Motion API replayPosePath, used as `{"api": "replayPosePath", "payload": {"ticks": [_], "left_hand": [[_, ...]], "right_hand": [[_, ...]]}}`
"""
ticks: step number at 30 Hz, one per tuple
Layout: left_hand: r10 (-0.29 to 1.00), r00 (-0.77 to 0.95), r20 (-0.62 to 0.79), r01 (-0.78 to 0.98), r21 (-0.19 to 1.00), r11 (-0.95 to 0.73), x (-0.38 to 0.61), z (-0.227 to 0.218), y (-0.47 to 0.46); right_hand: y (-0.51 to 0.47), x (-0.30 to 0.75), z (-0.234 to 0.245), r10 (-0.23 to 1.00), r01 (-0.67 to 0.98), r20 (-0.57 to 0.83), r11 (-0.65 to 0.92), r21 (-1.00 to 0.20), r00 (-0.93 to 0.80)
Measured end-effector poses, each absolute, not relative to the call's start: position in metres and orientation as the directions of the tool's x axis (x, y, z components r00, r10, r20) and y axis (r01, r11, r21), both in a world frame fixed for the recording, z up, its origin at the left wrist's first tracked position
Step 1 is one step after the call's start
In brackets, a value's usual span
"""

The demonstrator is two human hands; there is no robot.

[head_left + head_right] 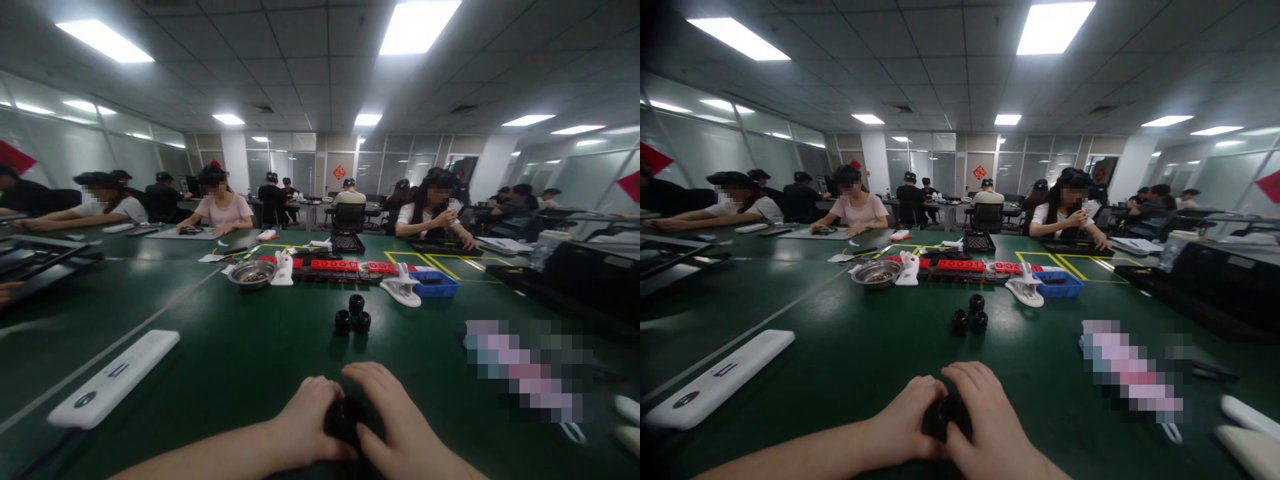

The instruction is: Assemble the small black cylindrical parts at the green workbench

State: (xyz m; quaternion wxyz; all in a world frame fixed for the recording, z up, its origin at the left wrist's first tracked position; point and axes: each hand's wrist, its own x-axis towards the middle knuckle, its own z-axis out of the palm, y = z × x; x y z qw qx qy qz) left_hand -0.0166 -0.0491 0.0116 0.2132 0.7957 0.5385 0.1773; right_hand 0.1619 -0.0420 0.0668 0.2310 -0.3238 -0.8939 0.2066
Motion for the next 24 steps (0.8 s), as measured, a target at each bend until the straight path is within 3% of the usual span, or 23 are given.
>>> {"api": "replayPosePath", "payload": {"ticks": [6, 8, 12, 19, 22, 24], "left_hand": [[0.921, 0.384, 0.057, 0.794, 0.490, -0.361, -0.0143, 0.0138, -0.0484], [0.912, 0.403, 0.077, 0.784, 0.485, -0.388, -0.0137, 0.0114, -0.0479], [0.914, 0.399, 0.073, 0.771, 0.514, -0.377, -0.0149, 0.0083, -0.0483], [0.926, 0.377, 0.036, 0.796, 0.498, -0.343, -0.0149, 0.0131, -0.0475], [0.922, 0.385, 0.043, 0.805, 0.473, -0.359, -0.0137, 0.0128, -0.0476], [0.915, 0.399, 0.056, 0.798, 0.470, -0.377, -0.0135, 0.0116, -0.0479]], "right_hand": [[-0.0413, 0.1588, 0.0601, 0.765, 0.657, 0.261, 0.642, -0.396, -0.589], [-0.0427, 0.1562, 0.0601, 0.738, 0.643, 0.230, 0.668, -0.374, -0.634], [-0.0448, 0.1559, 0.0659, 0.644, 0.517, 0.210, 0.735, -0.440, -0.736], [-0.0432, 0.1570, 0.0662, 0.788, 0.687, 0.231, 0.612, -0.393, -0.570], [-0.0424, 0.1555, 0.0657, 0.739, 0.672, 0.199, 0.670, -0.316, -0.643], [-0.0418, 0.1559, 0.0683, 0.676, 0.605, 0.183, 0.727, -0.326, -0.714]]}}
